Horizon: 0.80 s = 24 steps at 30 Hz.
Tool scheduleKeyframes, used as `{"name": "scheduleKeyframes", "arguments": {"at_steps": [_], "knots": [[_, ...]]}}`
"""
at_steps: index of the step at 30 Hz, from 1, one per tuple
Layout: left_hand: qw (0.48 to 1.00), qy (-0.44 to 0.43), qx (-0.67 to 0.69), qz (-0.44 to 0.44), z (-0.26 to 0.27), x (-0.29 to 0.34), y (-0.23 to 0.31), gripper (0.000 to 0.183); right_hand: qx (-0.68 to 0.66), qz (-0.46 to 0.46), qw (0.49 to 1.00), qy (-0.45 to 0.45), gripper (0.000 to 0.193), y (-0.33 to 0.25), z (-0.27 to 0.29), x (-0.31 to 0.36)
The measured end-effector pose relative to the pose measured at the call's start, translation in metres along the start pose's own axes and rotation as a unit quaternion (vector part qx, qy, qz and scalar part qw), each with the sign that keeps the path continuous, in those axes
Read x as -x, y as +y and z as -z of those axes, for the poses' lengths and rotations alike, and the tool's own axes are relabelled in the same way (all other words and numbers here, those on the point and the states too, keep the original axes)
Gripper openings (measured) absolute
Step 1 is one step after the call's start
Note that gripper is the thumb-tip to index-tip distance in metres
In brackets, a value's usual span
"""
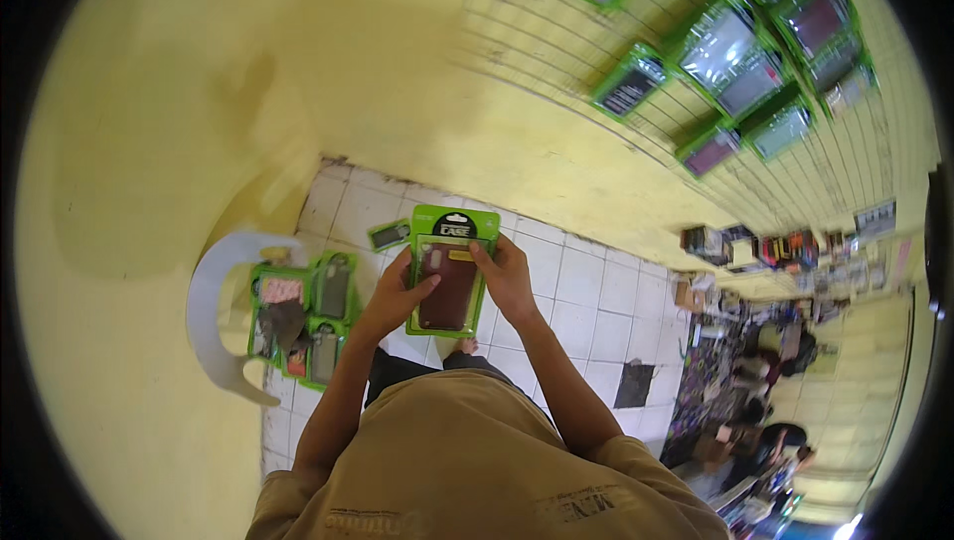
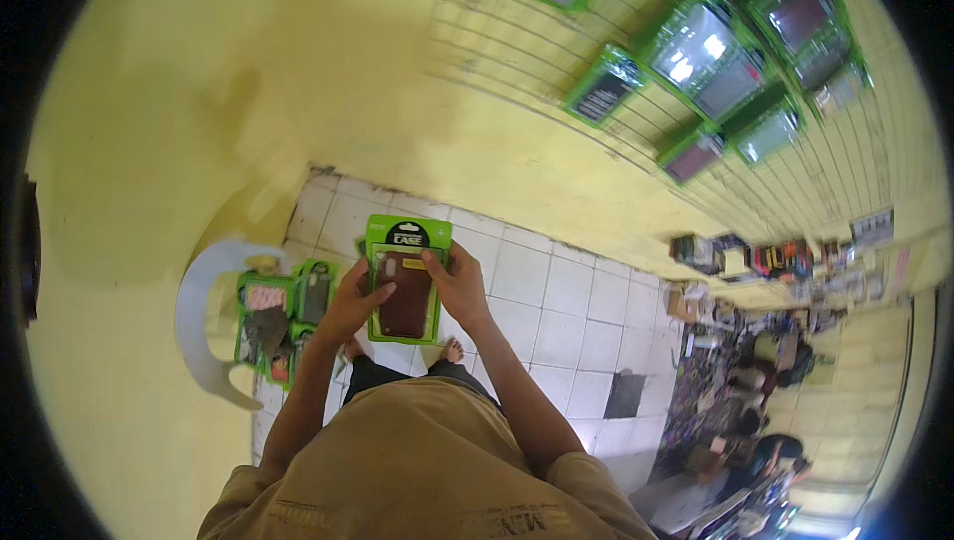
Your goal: The person picks up packaged phone cases from a white plastic chair, wipes each package with a dark cloth, and hangs them on a wall-mounted wire grid display. The person handles multiple cases one at a time, repeating the wipe-and-hang sequence.
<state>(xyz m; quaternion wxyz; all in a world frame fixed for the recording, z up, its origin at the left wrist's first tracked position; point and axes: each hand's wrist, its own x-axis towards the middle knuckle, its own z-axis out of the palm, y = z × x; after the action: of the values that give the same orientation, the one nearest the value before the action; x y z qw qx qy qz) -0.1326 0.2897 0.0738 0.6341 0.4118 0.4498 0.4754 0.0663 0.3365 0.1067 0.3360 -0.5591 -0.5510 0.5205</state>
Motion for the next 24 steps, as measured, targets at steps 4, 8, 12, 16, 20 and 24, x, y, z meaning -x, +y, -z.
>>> {"name": "scheduleKeyframes", "arguments": {"at_steps": [4,8,12,16,20,24], "knots": [[0.994,-0.103,-0.016,-0.031,-0.108,-0.038,0.006,0.045,-0.148,0.042,0.981,0.114,0.022,0.007,0.097,0.027],[0.992,-0.096,-0.054,-0.068,-0.167,-0.070,0.009,0.029,-0.171,0.041,0.973,0.152,0.020,0.022,0.158,0.045],[0.990,-0.093,-0.054,-0.094,-0.210,-0.110,0.020,0.022,-0.163,0.042,0.972,0.164,0.020,0.024,0.194,0.034],[0.985,-0.079,-0.074,-0.136,-0.233,-0.154,0.039,0.022,-0.088,0.053,0.978,0.180,0.021,0.010,0.225,-0.003],[0.977,-0.066,-0.067,-0.191,-0.250,-0.208,0.063,0.023,-0.113,0.177,0.951,0.226,0.018,-0.019,0.252,-0.070],[0.958,-0.094,-0.006,-0.272,-0.258,-0.287,0.085,0.022,-0.119,0.207,0.941,0.242,0.016,-0.047,0.278,-0.140]]}}
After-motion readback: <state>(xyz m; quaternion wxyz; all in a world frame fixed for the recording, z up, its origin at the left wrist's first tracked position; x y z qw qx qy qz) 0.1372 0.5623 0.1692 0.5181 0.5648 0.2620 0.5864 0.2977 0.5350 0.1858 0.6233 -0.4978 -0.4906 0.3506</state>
